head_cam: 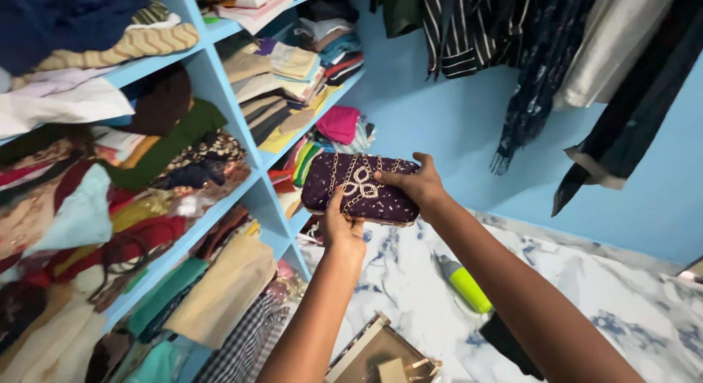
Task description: The person picks up a pink container and places it on a small table, then picks up a maroon container and places it on the same table. They then pick up a small flower vase and place it on the table, followed by picking up a purple clutch bag and placing it on a shelf.
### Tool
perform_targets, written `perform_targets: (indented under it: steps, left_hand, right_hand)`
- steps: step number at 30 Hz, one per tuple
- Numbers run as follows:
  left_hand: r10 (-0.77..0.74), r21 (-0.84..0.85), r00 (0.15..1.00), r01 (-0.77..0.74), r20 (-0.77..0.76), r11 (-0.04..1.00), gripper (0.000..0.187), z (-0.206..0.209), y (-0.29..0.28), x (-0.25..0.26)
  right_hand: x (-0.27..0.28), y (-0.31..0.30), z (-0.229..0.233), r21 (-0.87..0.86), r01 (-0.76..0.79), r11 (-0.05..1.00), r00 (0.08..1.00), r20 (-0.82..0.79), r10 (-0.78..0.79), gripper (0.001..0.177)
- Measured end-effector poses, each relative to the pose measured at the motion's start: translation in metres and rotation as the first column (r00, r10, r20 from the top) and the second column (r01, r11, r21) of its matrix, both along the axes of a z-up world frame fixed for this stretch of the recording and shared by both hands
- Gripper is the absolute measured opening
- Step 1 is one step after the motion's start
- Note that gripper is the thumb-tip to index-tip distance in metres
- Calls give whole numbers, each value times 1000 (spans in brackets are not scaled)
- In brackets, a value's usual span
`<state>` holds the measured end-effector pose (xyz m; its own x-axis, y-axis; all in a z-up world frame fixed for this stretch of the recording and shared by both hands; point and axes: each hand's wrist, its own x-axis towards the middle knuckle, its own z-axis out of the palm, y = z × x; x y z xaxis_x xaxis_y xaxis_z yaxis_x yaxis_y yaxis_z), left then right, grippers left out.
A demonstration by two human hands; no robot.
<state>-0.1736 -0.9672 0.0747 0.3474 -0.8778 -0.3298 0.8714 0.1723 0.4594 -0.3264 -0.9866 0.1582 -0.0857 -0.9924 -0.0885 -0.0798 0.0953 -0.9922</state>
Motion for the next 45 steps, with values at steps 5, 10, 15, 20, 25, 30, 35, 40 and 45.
perform_targets:
  steps: [5,10,15,20,25,30,35,40,45]
  left_hand:
    - [-34,-43,999,34,-1,999,40,-6,-30,-13]
    - [-16,-32,1000,16,-6,999,38,-13,-78,-25]
    - [23,-43,999,-22,32,999,37,-12,-119,-29]
    - [109,-67,993,-106,41,992,38,2,-145,-23]
    - [154,-90,986,-148,66,985,39,21,-160,-16]
    - [207,-41,973,-204,105,978,39,31,-171,-15]
    - [214,-85,969,-204,128,975,38,36,-201,-9]
    - [244,-138,964,-229,105,964,39,48,-248,21]
    - [364,-123,914,-346,179,930,28,84,-282,48]
  right_hand:
    - [-16,-25,-6,16,2,1000,999,48,-3,124]
    - [-32,-70,-9,25,-18,1000,997,77,16,124]
    - [-44,-119,-6,-14,-118,993,978,170,118,125]
    - [-38,-162,11,-11,-185,983,978,95,185,123]
    - [-26,-192,26,-57,-231,971,968,91,235,119]
    - [-17,-218,24,-162,-276,947,947,123,296,117]
    - [-16,-251,22,-95,-331,939,928,146,342,108]
    - [17,-312,34,-116,-417,902,873,224,433,97]
    - [64,-376,62,-204,-545,814,804,150,576,91]
